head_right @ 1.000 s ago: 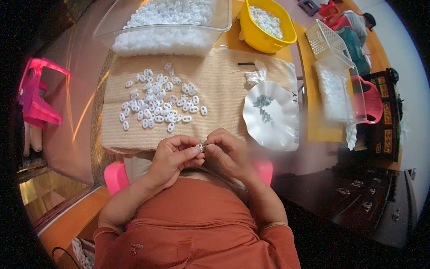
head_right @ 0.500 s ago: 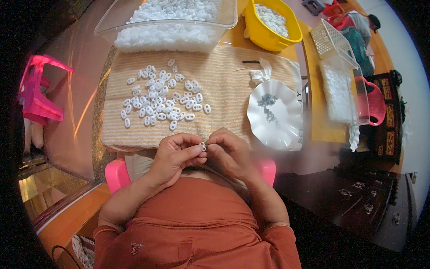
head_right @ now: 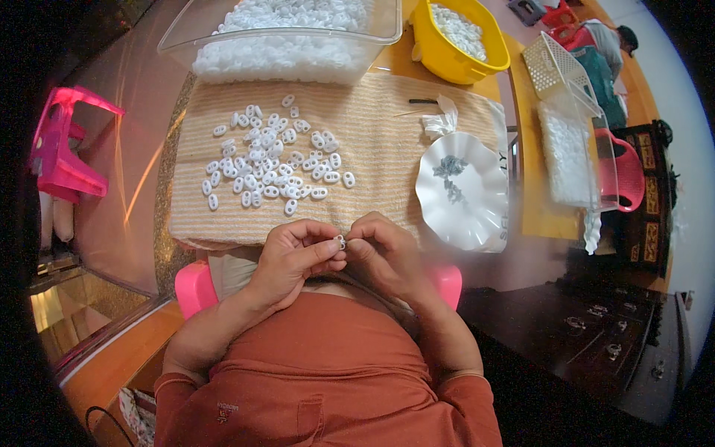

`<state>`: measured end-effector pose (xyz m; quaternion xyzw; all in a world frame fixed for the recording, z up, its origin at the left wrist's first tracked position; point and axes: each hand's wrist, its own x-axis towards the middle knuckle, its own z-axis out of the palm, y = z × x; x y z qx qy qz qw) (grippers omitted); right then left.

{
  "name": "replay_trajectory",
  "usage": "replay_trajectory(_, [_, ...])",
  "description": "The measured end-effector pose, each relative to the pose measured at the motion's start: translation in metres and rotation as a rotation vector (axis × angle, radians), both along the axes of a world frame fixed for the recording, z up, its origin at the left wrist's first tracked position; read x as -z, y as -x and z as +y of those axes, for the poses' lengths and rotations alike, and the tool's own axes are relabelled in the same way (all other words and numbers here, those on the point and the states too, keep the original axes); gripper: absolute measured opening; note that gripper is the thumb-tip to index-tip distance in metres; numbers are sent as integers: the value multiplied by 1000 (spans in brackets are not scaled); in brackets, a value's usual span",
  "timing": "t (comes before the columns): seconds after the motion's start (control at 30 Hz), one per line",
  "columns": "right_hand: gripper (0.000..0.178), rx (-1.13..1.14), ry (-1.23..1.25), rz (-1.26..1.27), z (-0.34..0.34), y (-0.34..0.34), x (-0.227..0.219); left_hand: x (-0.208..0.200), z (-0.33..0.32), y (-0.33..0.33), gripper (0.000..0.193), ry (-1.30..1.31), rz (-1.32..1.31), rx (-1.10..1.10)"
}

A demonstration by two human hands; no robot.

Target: Assembling small white plastic components by inserting metal pins into them at a manual workstation.

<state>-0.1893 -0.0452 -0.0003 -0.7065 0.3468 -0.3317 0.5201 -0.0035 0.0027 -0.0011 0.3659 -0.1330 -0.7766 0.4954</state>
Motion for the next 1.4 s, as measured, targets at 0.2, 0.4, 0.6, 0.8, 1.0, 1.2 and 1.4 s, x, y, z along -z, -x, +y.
replay_trajectory(0.2, [5,26,-16,-9,1,-2,-1,1,1,0,14,6,-3,-2])
replay_trajectory(0.4, [5,13,16,20,1,-1,0,0,1,1,14,13,-7,-6])
replay_trajectory(0.6, [6,4,44,45,0,-2,-4,3,2,2,14,21,-15,-7])
replay_trajectory(0.8, [6,-5,97,73,-1,-3,-4,5,3,3,14,57,-41,-12])
replay_trajectory(1.0, [3,-14,37,72,2,-4,-5,5,5,4,15,78,-82,-22])
replay_trajectory(1.2, [5,8,10,76,4,-5,-5,6,6,6,16,115,-129,-36])
replay_trajectory(1.4, [11,22,-169,1,5,-1,-2,4,4,6,16,115,-116,-30])
